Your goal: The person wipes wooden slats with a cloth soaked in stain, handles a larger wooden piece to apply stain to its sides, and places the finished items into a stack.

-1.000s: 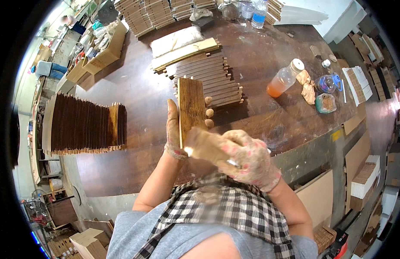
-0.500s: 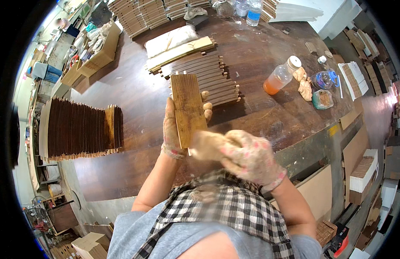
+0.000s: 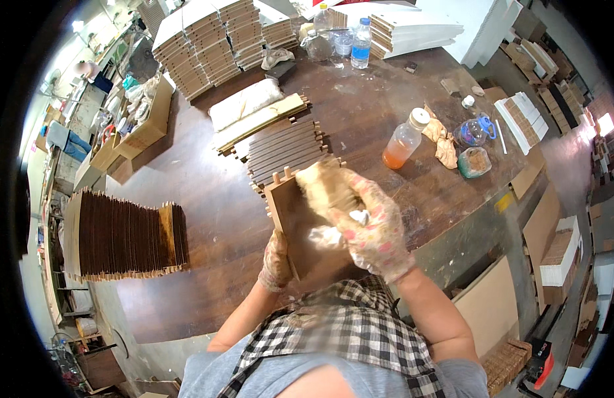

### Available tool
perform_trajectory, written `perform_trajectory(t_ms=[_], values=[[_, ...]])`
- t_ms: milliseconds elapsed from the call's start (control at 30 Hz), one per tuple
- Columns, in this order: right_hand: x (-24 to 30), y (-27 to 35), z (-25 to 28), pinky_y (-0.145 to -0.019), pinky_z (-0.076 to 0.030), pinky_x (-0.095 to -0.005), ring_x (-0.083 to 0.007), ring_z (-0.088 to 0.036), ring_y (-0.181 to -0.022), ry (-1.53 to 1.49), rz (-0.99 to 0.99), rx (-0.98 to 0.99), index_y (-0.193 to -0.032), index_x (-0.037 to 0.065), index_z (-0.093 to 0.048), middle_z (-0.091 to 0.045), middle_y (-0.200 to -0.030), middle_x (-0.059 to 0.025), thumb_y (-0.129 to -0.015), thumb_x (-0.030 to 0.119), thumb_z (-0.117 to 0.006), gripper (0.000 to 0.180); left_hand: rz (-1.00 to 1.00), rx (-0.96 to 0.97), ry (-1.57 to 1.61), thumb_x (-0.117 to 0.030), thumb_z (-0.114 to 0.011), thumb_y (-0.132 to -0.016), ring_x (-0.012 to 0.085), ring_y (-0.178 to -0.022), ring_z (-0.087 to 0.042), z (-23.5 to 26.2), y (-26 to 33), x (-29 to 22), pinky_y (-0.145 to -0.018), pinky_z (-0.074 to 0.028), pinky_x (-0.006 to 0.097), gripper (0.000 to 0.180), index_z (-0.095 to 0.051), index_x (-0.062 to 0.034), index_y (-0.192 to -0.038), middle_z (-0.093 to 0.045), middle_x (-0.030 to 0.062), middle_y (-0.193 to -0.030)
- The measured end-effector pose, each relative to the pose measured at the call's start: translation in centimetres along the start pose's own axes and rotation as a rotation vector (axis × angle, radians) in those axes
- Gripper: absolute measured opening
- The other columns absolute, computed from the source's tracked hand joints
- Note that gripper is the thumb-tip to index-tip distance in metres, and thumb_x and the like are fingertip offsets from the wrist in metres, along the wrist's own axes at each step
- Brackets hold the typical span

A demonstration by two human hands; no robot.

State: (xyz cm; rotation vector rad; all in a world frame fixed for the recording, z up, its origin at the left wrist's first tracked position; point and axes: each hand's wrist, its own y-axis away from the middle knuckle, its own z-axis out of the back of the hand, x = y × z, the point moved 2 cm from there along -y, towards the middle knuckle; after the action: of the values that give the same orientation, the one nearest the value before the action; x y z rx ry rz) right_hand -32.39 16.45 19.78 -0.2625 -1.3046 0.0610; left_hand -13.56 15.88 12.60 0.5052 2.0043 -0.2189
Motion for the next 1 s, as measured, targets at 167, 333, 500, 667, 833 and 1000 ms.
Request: perform_trajectory(t_ms=[167,333,500,667,833,1000], values=[[3.3,0.2,-1.1,-0.09,-0.055,-0.0359,-0.0269,-0.069,-0.102,0.1,0.202,0.072,-0.132,-0.004,-0.06,-0.068,-0.115,-0.0185,-0.085,0.014,-0.078,0.054,-0.08,0.113,0.148,0.012,-0.051,-0.095,0.0317,-0.14,-0.046,-1.8,-0.5,-3.9,-0.112,-0.047,0.042,0.079,-0.012,-0.003,-0.162,-0.04,0.0196,-0.155],[0.7,-0.7,0.6,-0.091,-0.055,-0.0356,-0.0275,-0.069,-0.101,0.369,0.16,0.038,-0.132,-0.004,-0.06,-0.067,-0.116,-0.0187,-0.086,0.021,-0.079,0.056,-0.133,-0.07,-0.06,-0.029,-0.051,-0.107,0.0222,-0.107,-0.063,-0.9,-0.2,-1.9,-0.079,-0.059,0.035,0.062,-0.027,-0.0021,-0.157,-0.058,0.0141,-0.129],[-0.9,-0.8,3.1,-0.099,-0.053,-0.0334,-0.0168,-0.059,-0.117,-0.238,-0.064,-0.155,-0.144,0.002,-0.051,-0.062,-0.127,-0.0069,-0.09,0.006,-0.073,0.058,0.188,0.215,0.554,-0.078,-0.045,-0.093,0.0247,-0.115,-0.062,1.9,0.0,0.6,-0.091,-0.056,0.04,0.093,-0.042,-0.0044,-0.149,-0.059,0.0144,-0.133],[1.1,-0.9,-0.1,-0.095,-0.058,-0.0393,-0.0243,-0.065,-0.114,0.117,0.552,-0.132,-0.153,0.004,-0.039,-0.061,-0.129,-0.0165,-0.088,0.011,-0.074,0.074,0.279,0.099,0.687,-0.076,-0.042,-0.095,0.0228,-0.107,-0.065,-0.6,-1.0,1.2,-0.088,-0.058,0.04,0.087,-0.042,-0.0066,-0.148,-0.062,0.0103,-0.127],[-1.1,-1.7,-5.9,-0.078,-0.062,-0.0411,-0.0278,-0.069,-0.097,0.327,0.774,-0.095,-0.155,0.01,-0.036,-0.063,-0.117,-0.0127,-0.076,0.022,-0.084,0.093,0.449,0.193,0.726,-0.062,-0.044,-0.102,0.0233,-0.125,-0.055,-2.0,-1.3,1.4,-0.103,-0.05,0.041,0.072,-0.038,-0.0106,-0.153,-0.05,0.0113,-0.144],[-4.0,-9.1,0.2,-0.067,-0.063,-0.0329,-0.0233,-0.071,-0.088,0.421,0.504,-0.326,-0.153,0.007,-0.037,-0.063,-0.117,-0.0161,-0.09,0.013,-0.073,0.073,0.297,0.175,0.461,-0.06,-0.041,-0.105,0.0221,-0.122,-0.054,-2.4,0.4,0.1,-0.102,-0.049,0.042,0.071,-0.036,-0.0085,-0.154,-0.049,0.0104,-0.144]])
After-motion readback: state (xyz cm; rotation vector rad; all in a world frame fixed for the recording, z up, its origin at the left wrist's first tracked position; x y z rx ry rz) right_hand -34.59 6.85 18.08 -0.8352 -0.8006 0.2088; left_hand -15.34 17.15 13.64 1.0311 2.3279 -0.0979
